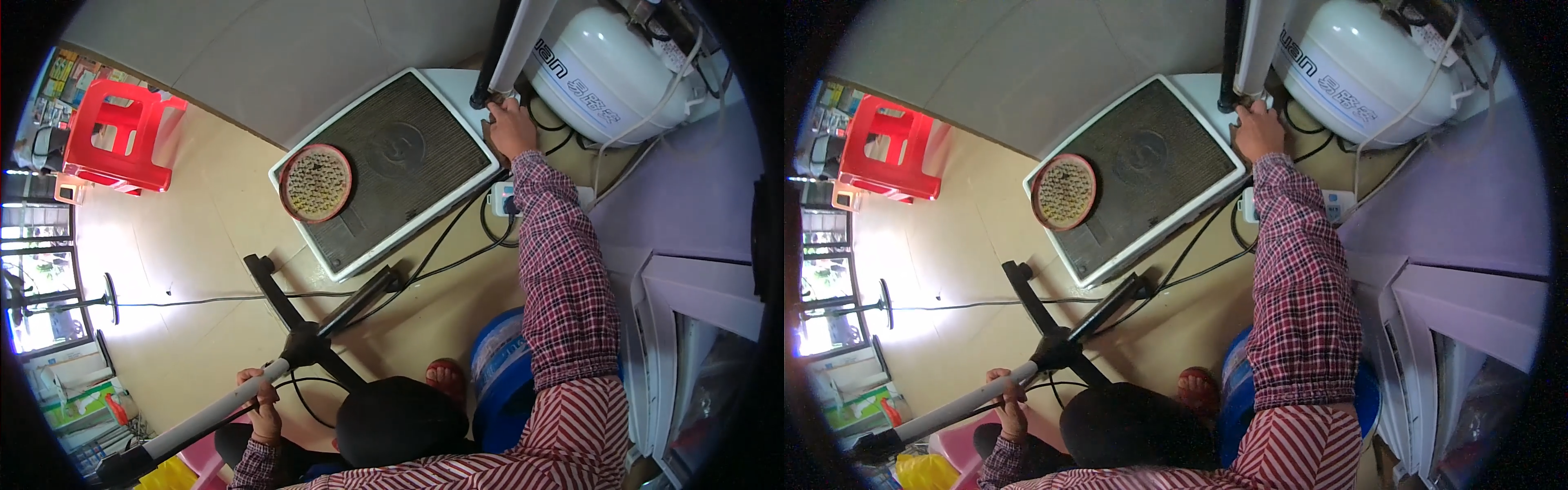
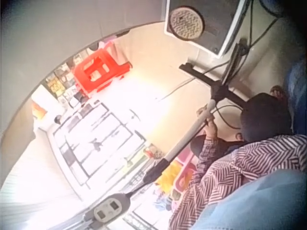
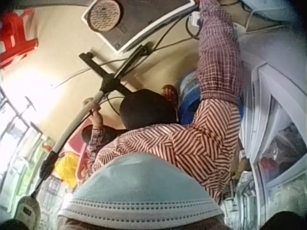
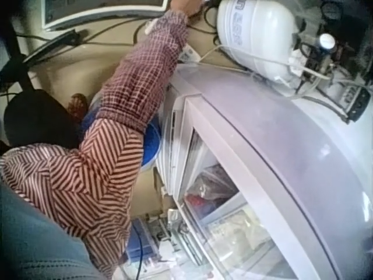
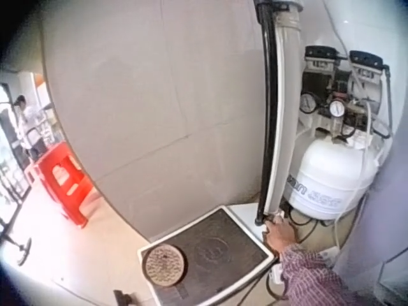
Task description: Cleaning and adjusting a metal stand and mechanical components using a cloth.
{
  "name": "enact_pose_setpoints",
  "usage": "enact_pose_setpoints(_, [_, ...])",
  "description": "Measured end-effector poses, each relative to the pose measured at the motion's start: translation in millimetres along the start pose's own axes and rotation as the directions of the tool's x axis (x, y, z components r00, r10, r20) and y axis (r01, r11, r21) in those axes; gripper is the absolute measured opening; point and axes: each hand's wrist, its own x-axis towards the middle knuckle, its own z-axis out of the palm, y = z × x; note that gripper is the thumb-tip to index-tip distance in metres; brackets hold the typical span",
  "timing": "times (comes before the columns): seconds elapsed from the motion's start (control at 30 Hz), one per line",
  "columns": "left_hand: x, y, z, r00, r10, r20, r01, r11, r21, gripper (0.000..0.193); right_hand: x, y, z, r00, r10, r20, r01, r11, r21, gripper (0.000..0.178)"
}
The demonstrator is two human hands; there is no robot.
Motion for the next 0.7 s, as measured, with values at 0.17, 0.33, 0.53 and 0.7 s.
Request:
enact_pose_setpoints(0.17, [-1.1, -2.5, -1.3, 1.000, -0.014, 0.008, 0.015, 0.999, -0.028, 0.033, 22.4, -12.9, -23.8, 0.945, 0.154, 0.290, -0.163, 0.987, 0.008, 0.037])
enact_pose_setpoints(0.33, [0.7, -2.0, 1.4, 1.000, 0.002, 0.001, -0.002, 0.998, -0.067, 0.033, 22.3, -7.0, -20.4, 0.925, 0.049, 0.378, -0.068, 0.997, 0.036, 0.041])
enact_pose_setpoints(0.53, [0.7, -0.2, 0.1, 1.000, 0.013, 0.015, -0.013, 0.998, -0.054, 0.032, -8.3, -5.6, -34.4, 0.892, -0.079, 0.445, -0.004, 0.983, 0.183, 0.037])
enact_pose_setpoints(0.7, [1.1, -7.0, -3.6, 0.999, 0.041, 0.022, -0.040, 0.997, -0.067, 0.032, -8.4, 9.6, -26.1, 0.944, 0.265, 0.196, -0.309, 0.918, 0.248, 0.031])
